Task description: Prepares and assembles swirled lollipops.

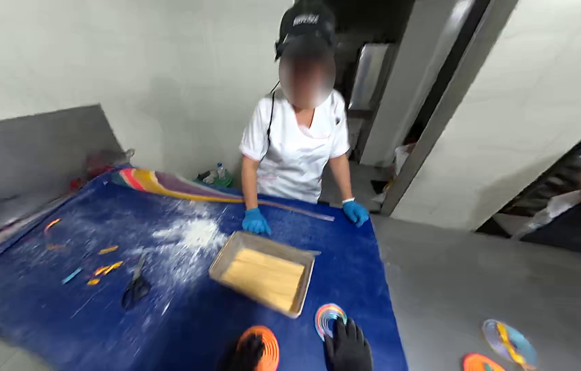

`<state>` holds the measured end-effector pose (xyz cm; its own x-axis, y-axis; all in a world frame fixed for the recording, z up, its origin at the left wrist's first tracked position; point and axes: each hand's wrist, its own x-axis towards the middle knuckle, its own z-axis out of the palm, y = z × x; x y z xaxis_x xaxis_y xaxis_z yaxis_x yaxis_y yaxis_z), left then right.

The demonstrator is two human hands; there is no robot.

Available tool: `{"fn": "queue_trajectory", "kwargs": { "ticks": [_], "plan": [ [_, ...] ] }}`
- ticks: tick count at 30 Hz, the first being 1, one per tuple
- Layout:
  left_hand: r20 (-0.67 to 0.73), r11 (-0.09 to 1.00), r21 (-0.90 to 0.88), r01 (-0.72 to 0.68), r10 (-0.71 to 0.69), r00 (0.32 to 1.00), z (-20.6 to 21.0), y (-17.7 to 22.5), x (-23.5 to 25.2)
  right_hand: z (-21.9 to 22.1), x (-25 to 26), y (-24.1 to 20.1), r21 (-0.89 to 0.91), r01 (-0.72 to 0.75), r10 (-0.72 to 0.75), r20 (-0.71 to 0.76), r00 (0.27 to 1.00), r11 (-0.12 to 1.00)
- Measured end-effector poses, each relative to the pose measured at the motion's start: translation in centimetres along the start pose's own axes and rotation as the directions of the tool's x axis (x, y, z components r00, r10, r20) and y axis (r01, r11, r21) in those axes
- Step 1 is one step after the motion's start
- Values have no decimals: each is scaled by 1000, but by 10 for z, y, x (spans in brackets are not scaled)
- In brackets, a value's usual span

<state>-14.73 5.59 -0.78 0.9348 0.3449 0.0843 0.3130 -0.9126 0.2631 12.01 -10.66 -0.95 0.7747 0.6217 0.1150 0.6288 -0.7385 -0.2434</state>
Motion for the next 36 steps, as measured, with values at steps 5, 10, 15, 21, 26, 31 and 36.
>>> {"fn": "queue_trajectory", "kwargs": {
  "ticks": [5, 10, 15, 21, 26, 31, 36],
  "plan": [
    [16, 979, 75, 192, -194, 981, -11, -72, -69, -14, -61, -129, -64, -164, 175, 254, 951, 984],
    [-50, 986, 90, 139, -135, 990, -17, -118, -85, 13, -66, -146, 150, 365, -370, 8, 929, 919],
    [-43, 1000, 23, 18, -17, 999, -23, -149, -82, 64, -64, -151, 181, 592, -608, 48, 792, 785],
    [19, 1000, -20, -22, 22, 1000, -35, -163, -84, 61, -101, -210, 52, 260, -259, -26, 965, 964],
    [51, 984, -172, -44, 54, 997, -65, -184, -80, 53, -93, -250, 18, 245, -241, -115, 964, 969],
    [-273, 943, -218, 251, -306, 912, -106, -339, -101, 52, -101, -344, 198, 312, -271, -207, 940, 929],
    [-392, 743, -173, 646, -654, 647, -163, -534, -133, 77, -118, -392, 189, 448, -431, -126, 893, 874]
  ]
}}
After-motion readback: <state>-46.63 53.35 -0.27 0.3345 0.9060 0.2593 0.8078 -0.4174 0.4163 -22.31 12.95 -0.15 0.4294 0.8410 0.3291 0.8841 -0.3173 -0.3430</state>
